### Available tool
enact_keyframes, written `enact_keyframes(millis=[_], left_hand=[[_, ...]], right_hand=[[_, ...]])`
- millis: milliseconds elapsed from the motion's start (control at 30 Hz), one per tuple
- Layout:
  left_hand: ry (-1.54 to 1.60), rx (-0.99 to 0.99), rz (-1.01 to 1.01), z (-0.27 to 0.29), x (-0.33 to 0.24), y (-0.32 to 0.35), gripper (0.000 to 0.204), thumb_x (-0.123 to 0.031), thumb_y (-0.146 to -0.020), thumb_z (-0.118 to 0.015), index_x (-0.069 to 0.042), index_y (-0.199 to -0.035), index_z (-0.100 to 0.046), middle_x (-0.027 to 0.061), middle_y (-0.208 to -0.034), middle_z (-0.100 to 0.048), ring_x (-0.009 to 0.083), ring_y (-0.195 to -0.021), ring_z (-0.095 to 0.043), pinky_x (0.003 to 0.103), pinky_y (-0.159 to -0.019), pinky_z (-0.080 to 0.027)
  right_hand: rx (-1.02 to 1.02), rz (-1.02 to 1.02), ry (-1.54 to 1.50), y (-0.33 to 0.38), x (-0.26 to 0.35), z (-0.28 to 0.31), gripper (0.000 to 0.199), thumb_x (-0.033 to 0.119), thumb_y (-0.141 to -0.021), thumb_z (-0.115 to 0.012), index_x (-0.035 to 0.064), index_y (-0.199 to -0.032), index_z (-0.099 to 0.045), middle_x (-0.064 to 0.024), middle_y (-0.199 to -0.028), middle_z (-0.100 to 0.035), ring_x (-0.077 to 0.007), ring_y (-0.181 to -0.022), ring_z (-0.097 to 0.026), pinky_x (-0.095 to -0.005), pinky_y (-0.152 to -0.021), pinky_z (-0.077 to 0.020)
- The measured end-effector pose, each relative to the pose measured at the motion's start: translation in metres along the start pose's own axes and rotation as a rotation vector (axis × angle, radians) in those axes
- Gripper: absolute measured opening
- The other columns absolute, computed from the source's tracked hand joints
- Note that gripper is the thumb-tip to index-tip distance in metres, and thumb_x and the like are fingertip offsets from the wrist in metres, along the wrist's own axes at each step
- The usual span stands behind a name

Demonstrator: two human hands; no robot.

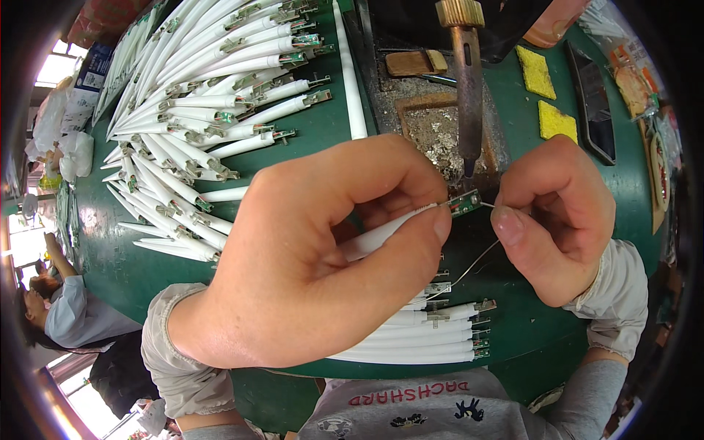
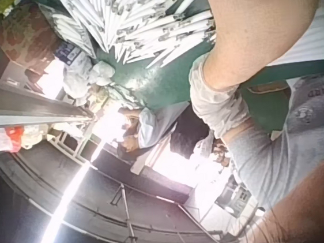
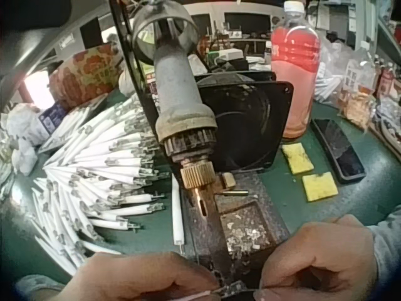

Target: The person wipes a soldering iron tip on a sponge, solders wires onto the circuit boards of plastic tubes using solder wire and the soldering iron, and gathers the finished tubes.

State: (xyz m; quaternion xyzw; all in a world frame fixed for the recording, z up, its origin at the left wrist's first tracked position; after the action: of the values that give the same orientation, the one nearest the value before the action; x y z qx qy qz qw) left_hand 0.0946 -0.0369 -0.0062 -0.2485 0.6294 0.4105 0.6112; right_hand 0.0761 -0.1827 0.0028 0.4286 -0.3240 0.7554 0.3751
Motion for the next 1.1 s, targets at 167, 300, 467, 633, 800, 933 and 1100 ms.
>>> enact_keyframes(millis=[167,300,467,633,800,933,1100], left_hand=[[-0.036,0.006,-0.096,0.001,-0.002,-0.002,0.01,0.0,-0.079,-0.056,0.005,-0.087,-0.054,0.0058,-0.082,-0.055,0.0092,-0.073,-0.049,0.021,-0.064,-0.038],[-0.098,-0.002,-0.064,0.001,-0.003,0.0,0.009,0.0,-0.08,-0.056,0.005,-0.087,-0.054,0.0063,-0.083,-0.055,0.0092,-0.075,-0.05,0.021,-0.065,-0.039],[-0.279,-0.029,-0.142,0.0,-0.008,0.004,0.01,-0.001,-0.079,-0.056,0.005,-0.087,-0.055,0.0071,-0.083,-0.057,0.0099,-0.073,-0.052,0.022,-0.062,-0.041],[-0.461,-0.018,-0.359,-0.007,-0.018,0.006,0.01,0.002,-0.075,-0.058,0.004,-0.084,-0.058,0.0077,-0.075,-0.057,0.012,-0.064,-0.054,0.022,-0.053,-0.042],[-0.562,0.056,-0.448,-0.019,-0.016,0.015,0.015,0.002,-0.069,-0.064,0.002,-0.083,-0.059,0.0092,-0.074,-0.057,0.0187,-0.06,-0.054,0.028,-0.051,-0.043],[-0.825,0.109,-0.522,-0.038,-0.007,0.028,0.023,-0.003,-0.064,-0.07,-0.001,-0.084,-0.059,0.0102,-0.079,-0.054,0.0268,-0.069,-0.051,0.033,-0.06,-0.043],[-1.037,0.047,-0.462,-0.019,-0.021,0.024,0.026,-0.005,-0.061,-0.071,-0.002,-0.084,-0.058,0.0101,-0.082,-0.053,0.0267,-0.072,-0.051,0.035,-0.063,-0.042]], right_hand=[[0.023,0.03,0.008,-0.002,0.0,-0.001,0.012,0.004,-0.082,-0.055,-0.0006,-0.09,-0.046,-0.0071,-0.083,-0.046,-0.0086,-0.064,-0.046,-0.0208,-0.057,-0.0384],[-0.01,0.015,-0.047,-0.003,-0.003,-0.003,0.011,0.003,-0.083,-0.052,-0.0008,-0.09,-0.044,-0.0067,-0.081,-0.046,-0.0069,-0.056,-0.045,-0.0194,-0.05,-0.0377],[-0.071,0.003,-0.157,-0.002,-0.007,-0.002,0.013,0.01,-0.089,-0.049,0.0,-0.09,-0.041,-0.0043,-0.074,-0.044,-0.0045,-0.042,-0.039,-0.0184,-0.039,-0.0323],[-0.058,-0.039,-0.282,-0.002,-0.013,0.002,0.019,0.016,-0.089,-0.051,0.0004,-0.089,-0.04,-0.003,-0.07,-0.042,-0.0039,-0.04,-0.037,-0.0182,-0.037,-0.0289],[0.03,-0.194,-0.631,-0.005,-0.027,0.005,0.022,0.016,-0.086,-0.058,-0.0011,-0.084,-0.044,-0.0023,-0.062,-0.045,-0.0051,-0.039,-0.037,-0.0185,-0.037,-0.028],[0.517,-0.312,-1.055,0.005,-0.028,-0.012,0.009,0.001,-0.084,-0.057,-0.0022,-0.089,-0.05,0.0012,-0.066,-0.05,-0.0014,-0.055,-0.039,-0.0175,-0.049,-0.0283],[0.763,-0.339,-0.973,0.011,-0.013,-0.026,0.006,0.002,-0.086,-0.055,-0.0024,-0.088,-0.051,0.0003,-0.066,-0.051,-0.0028,-0.054,-0.041,-0.0192,-0.048,-0.0297]])
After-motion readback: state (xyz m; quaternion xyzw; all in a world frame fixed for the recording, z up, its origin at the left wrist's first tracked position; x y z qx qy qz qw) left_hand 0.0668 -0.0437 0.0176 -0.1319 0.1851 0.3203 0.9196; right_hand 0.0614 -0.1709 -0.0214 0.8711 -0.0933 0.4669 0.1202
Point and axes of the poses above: each hand's wrist, its own y-axis away from the middle knuckle, its own z-axis out of the back of the hand, x = y × z, the point moved 7 cm from there along -y, towards the middle knuckle
